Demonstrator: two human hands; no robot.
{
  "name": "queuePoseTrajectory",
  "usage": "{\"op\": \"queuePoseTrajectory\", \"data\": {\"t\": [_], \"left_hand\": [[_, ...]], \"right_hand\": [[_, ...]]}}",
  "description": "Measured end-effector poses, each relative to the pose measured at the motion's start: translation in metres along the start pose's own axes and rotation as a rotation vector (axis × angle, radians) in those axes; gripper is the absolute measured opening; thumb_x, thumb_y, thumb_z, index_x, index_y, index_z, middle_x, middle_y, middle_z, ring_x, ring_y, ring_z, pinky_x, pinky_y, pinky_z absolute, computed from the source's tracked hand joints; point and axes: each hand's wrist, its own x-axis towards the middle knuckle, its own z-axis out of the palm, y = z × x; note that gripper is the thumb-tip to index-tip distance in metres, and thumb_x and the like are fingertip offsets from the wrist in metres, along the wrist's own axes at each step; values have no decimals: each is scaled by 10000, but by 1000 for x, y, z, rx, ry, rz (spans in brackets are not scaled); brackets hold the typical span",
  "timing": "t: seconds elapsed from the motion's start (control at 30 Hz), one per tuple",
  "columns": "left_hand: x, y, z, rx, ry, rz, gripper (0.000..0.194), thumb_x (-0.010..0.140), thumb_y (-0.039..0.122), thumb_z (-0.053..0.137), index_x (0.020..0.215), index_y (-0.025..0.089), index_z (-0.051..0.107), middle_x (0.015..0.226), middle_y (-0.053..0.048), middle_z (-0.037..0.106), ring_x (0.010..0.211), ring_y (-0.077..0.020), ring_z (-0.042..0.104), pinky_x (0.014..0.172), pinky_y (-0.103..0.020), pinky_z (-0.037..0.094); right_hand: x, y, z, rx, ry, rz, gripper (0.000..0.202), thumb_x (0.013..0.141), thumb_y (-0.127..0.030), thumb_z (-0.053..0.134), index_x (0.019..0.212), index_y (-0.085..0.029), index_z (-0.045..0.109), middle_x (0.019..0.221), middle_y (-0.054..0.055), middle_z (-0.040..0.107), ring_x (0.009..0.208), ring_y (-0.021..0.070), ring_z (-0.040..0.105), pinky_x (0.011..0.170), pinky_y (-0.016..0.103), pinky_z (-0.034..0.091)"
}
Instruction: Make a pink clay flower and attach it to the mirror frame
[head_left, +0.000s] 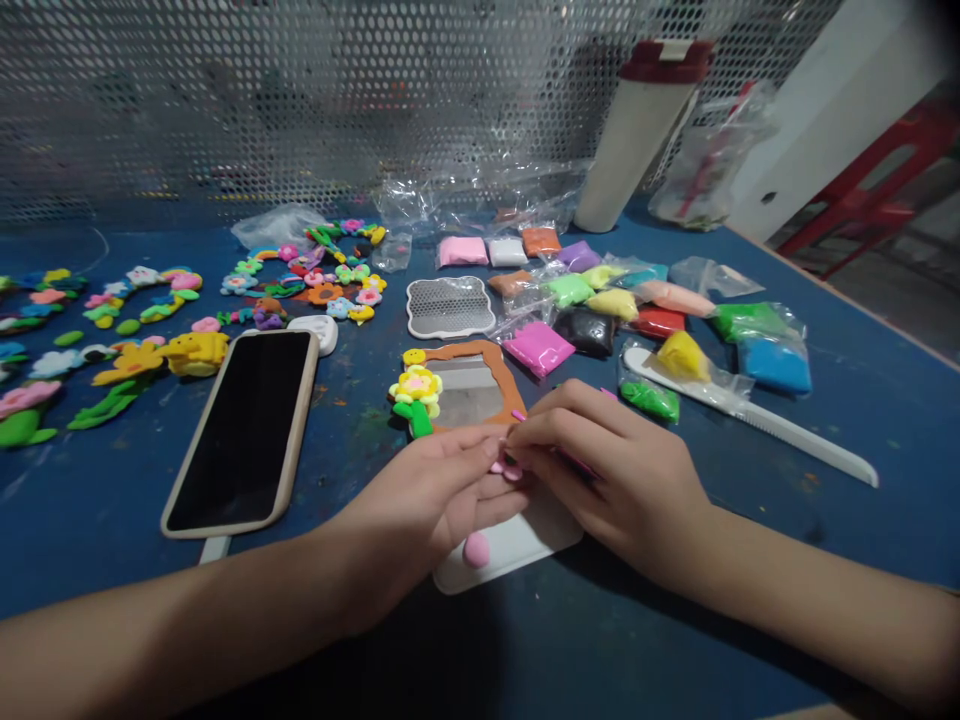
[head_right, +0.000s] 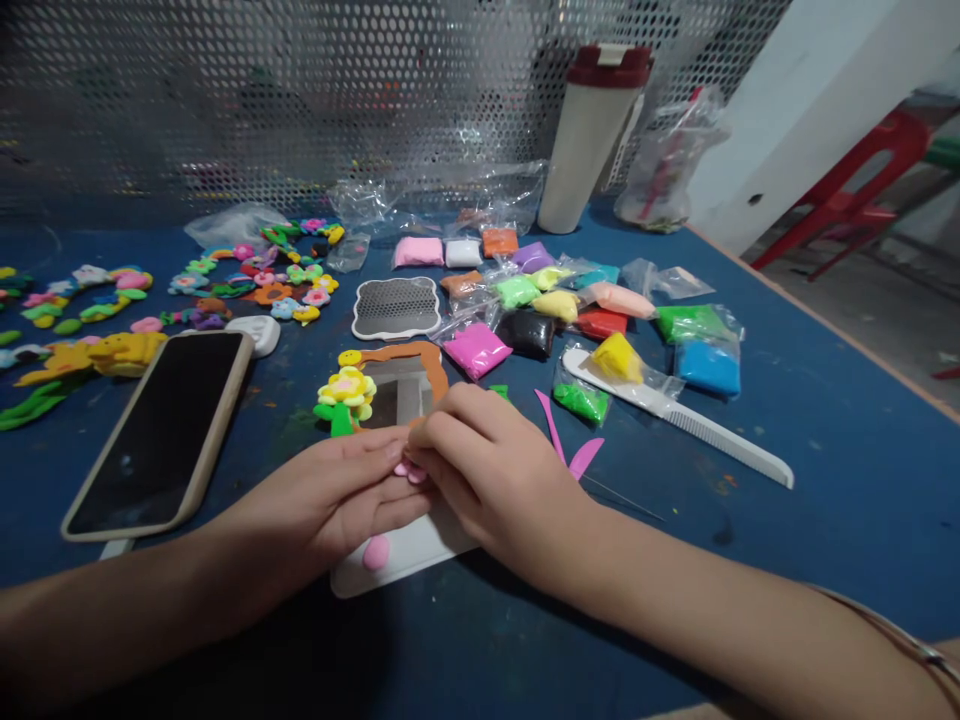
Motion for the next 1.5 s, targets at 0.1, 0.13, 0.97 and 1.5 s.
{"op": "queuePoseTrajectory", "data": {"t": [0.1,0.13,0.97,1.5], "left_hand": [[2,0,-1,2,-21,13,228,923,130,440,1059,75,615,971,-121,684,932,-171,653,960,-314,420],[2,0,-1,3,-20,13,225,920,131,447,1057,77,616,970,-119,684,934,-171,652,969,-315,413],[0,0,-2,-7,-25,10,195,901,133,475,1020,101,625,953,-103,666,979,-183,627,999,-331,375],[-1,0,-6,-71,-26,33,305,926,248,457,1143,70,575,1253,-181,586,1151,-248,564,1042,-367,367]], "right_hand": [[0,0,-1,-13,19,-4,158,889,-96,481,797,-164,591,767,37,585,703,132,547,620,245,463],[1,0,-1,-18,15,-3,153,887,-98,486,795,-160,592,766,38,585,700,131,546,617,243,461],[-2,-1,-4,-38,-2,4,161,886,-89,471,816,-159,598,773,52,587,711,149,539,630,268,455],[6,22,-41,-226,31,108,83,832,-144,568,767,-188,596,752,34,611,672,164,592,585,284,457]]}}
